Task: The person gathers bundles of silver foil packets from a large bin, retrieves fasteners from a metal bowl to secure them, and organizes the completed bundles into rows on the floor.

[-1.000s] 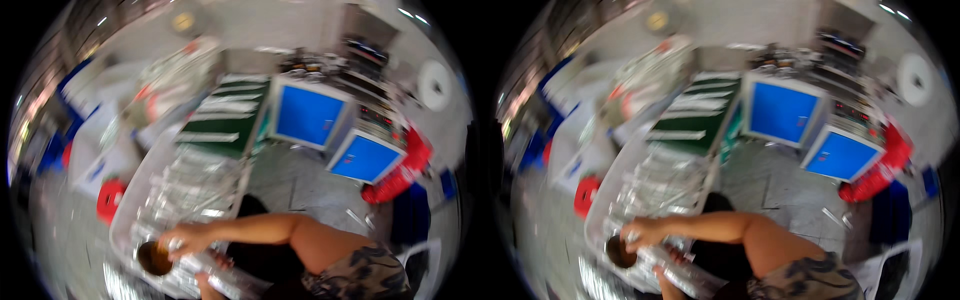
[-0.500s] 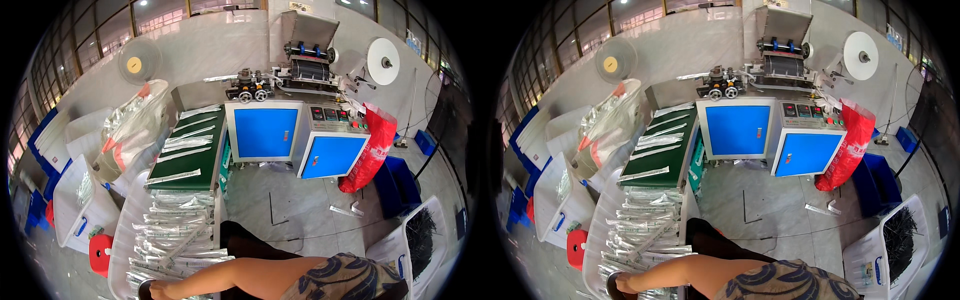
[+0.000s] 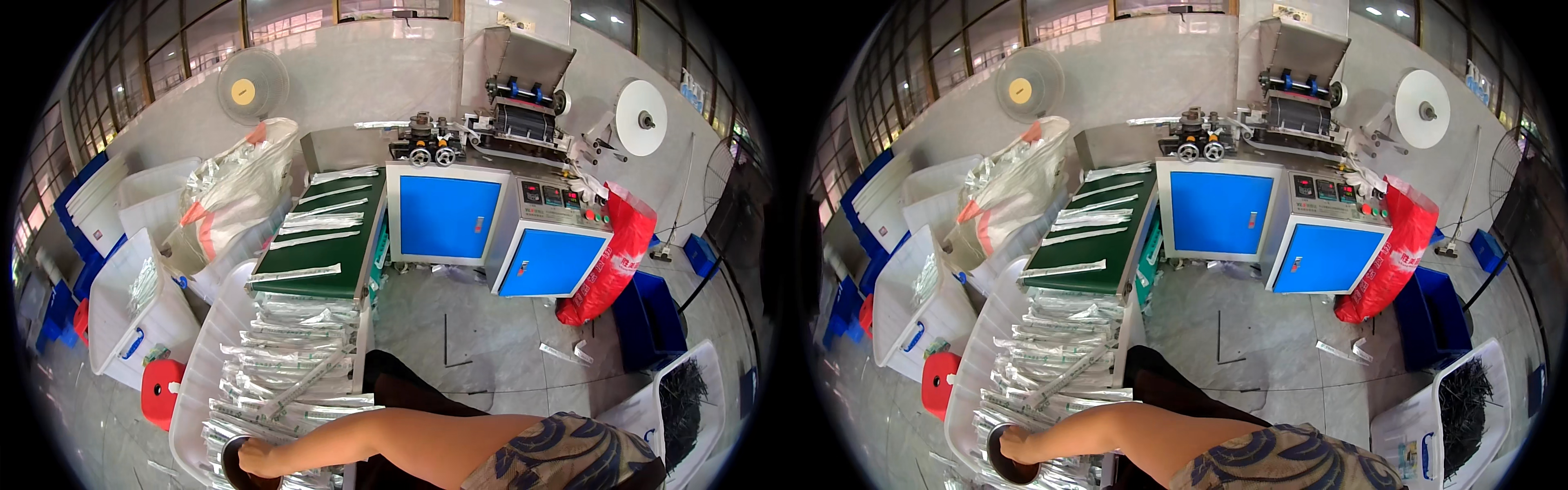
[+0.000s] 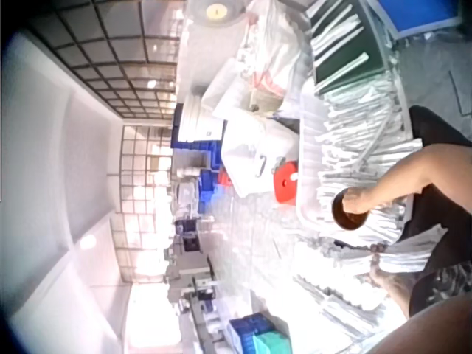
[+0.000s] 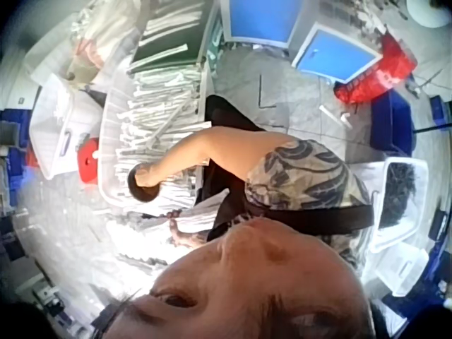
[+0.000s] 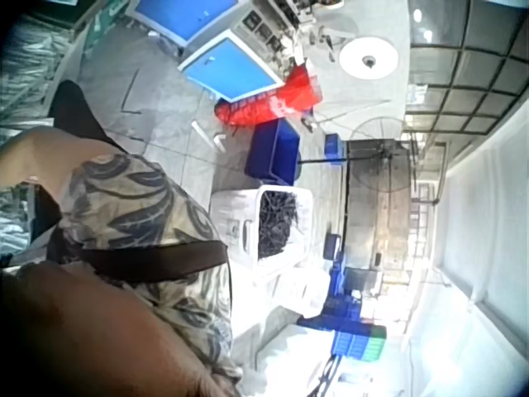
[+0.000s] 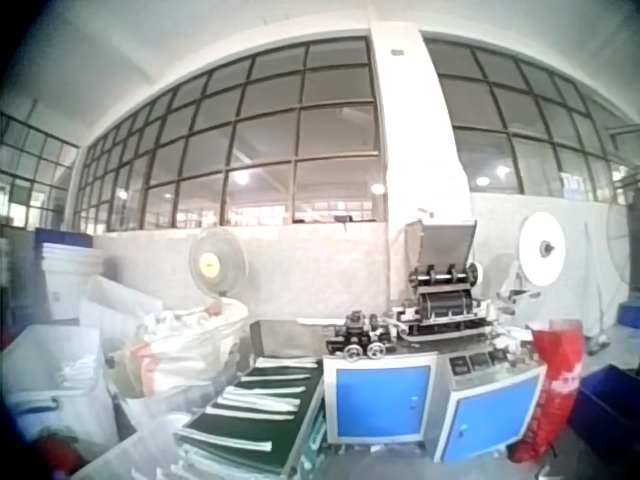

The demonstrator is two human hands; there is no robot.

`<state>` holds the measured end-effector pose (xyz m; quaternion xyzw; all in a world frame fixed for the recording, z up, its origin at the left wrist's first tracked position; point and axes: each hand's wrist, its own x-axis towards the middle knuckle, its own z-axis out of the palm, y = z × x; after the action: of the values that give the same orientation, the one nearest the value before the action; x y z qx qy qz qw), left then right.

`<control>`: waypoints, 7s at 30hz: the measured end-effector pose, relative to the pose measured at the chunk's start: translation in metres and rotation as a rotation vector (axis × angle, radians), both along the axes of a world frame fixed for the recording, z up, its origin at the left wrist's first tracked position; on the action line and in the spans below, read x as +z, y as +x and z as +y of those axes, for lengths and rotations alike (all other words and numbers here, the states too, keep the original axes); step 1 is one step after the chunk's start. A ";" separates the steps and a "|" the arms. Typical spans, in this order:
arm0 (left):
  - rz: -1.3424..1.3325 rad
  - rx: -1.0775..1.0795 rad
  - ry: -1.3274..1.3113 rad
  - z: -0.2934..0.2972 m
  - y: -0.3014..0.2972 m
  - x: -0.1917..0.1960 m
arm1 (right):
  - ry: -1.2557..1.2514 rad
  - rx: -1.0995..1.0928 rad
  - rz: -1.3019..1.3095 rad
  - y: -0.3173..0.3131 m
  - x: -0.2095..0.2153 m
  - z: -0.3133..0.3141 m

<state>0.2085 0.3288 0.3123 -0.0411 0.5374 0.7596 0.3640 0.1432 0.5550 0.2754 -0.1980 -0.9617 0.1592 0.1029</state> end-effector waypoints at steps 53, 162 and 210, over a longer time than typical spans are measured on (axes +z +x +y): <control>0.156 -0.484 0.436 0.051 0.047 0.002 | -1.821 0.271 0.120 0.136 0.081 -0.040; 1.739 -0.562 -0.743 0.265 -0.012 -0.060 | -0.943 -0.423 -0.009 0.131 0.013 0.225; 0.010 -0.824 0.016 0.148 0.020 -0.007 | -0.342 0.175 0.568 0.186 0.105 0.078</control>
<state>0.2282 0.4766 0.3049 0.1841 0.5048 0.5544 0.6355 0.3296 0.6329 0.3802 -0.0769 -0.8673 0.3753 0.3179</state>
